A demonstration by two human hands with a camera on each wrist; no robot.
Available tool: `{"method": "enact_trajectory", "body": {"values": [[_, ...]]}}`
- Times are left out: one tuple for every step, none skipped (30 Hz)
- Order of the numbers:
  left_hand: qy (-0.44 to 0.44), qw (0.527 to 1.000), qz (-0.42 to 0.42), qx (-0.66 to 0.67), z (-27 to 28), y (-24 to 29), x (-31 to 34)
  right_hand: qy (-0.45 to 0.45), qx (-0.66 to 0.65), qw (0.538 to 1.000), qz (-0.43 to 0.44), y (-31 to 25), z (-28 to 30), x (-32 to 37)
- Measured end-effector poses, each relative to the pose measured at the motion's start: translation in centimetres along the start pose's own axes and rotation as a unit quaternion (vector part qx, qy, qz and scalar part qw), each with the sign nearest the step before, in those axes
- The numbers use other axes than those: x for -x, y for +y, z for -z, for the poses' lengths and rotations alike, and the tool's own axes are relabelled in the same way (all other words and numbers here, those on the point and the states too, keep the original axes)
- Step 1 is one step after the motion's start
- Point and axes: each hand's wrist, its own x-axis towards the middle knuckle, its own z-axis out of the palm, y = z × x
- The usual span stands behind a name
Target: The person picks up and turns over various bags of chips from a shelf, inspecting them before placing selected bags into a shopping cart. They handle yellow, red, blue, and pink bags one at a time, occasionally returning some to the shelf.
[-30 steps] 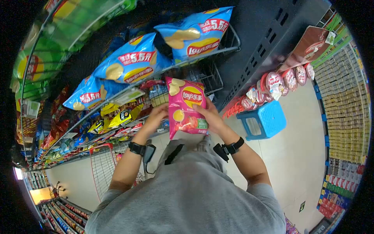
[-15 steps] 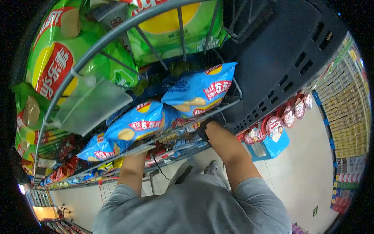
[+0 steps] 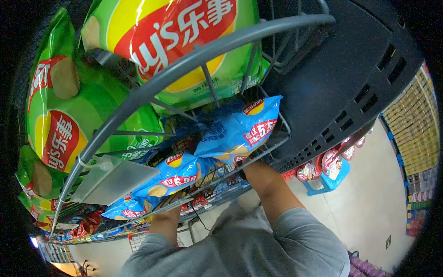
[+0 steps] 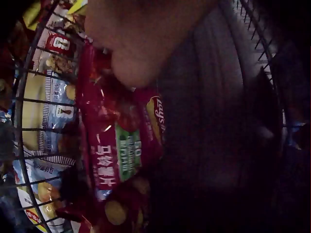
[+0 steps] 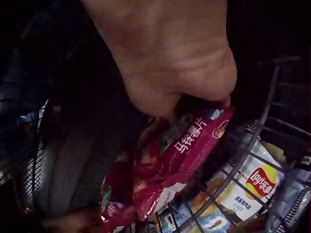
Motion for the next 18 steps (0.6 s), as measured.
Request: {"method": "enact_trajectory", "body": {"values": [[-0.001,1.0,-0.001,0.002,-0.1,0.1,0.0,-0.002,0.003,1.0,0.001,-0.1,-0.1,-0.2],[-0.001,1.0,-0.001,0.002,-0.2,0.0,0.2,0.0,0.002,1.0,0.006,-0.2,-0.1,-0.6],[-0.002,1.0,0.0,0.001,-0.3,-0.1,0.3,-0.003,0.007,1.0,0.003,-0.2,-0.4,-0.7],[-0.001,1.0,0.002,0.0,-0.3,-0.3,0.4,-0.005,0.011,1.0,0.002,-0.3,-0.7,-0.7],[-0.002,1.0,0.002,0.0,-0.4,-0.3,0.4,-0.006,0.013,1.0,0.004,-0.3,-0.9,-0.8],[-0.003,1.0,0.002,0.001,-0.4,-0.3,0.6,-0.006,0.015,1.0,0.003,-0.4,-1.0,-0.7],[-0.003,1.0,0.002,0.001,-0.4,-0.3,0.6,-0.007,0.016,1.0,0.005,-0.6,-1.0,-0.8],[-0.002,1.0,0.001,0.0,-0.3,-0.3,0.5,-0.007,0.018,1.0,0.008,-0.7,-1.2,-0.8],[-0.004,1.0,0.004,0.0,-0.5,-0.4,0.8,-0.007,0.016,1.0,0.011,-0.7,-1.4,-0.8],[-0.003,1.0,0.005,0.0,-0.7,-0.6,0.9,-0.008,0.016,1.0,0.018,-0.7,-1.6,-0.8],[-0.004,1.0,0.006,0.0,-0.8,-0.8,1.2,-0.008,0.016,1.0,0.021,-0.6,-1.7,-0.7],[-0.004,1.0,0.007,-0.001,-1.0,-0.9,1.4,-0.01,0.019,0.999,0.024,-0.6,-2.0,-0.4],[-0.004,1.0,0.008,-0.001,-1.1,-0.8,1.4,-0.008,0.015,0.999,0.029,-0.5,-1.9,-0.3],[-0.002,1.0,0.007,0.001,-1.0,-0.9,1.5,-0.005,0.012,0.999,0.038,-0.5,-2.0,-0.1],[-0.001,1.0,0.008,0.001,-1.0,-0.9,1.6,-0.005,0.009,0.999,0.047,-0.6,-2.0,0.2],[0.0,1.0,0.007,0.001,-1.0,-0.9,1.7,-0.003,0.005,0.998,0.057,-0.9,-2.3,0.7],[0.002,1.0,0.008,0.002,-1.0,-0.9,1.9,0.001,-0.001,0.997,0.075,-1.0,-2.4,1.1],[0.003,1.0,0.007,0.003,-0.9,-0.8,2.0,0.003,-0.005,0.996,0.09,-1.2,-2.8,1.7]]}}
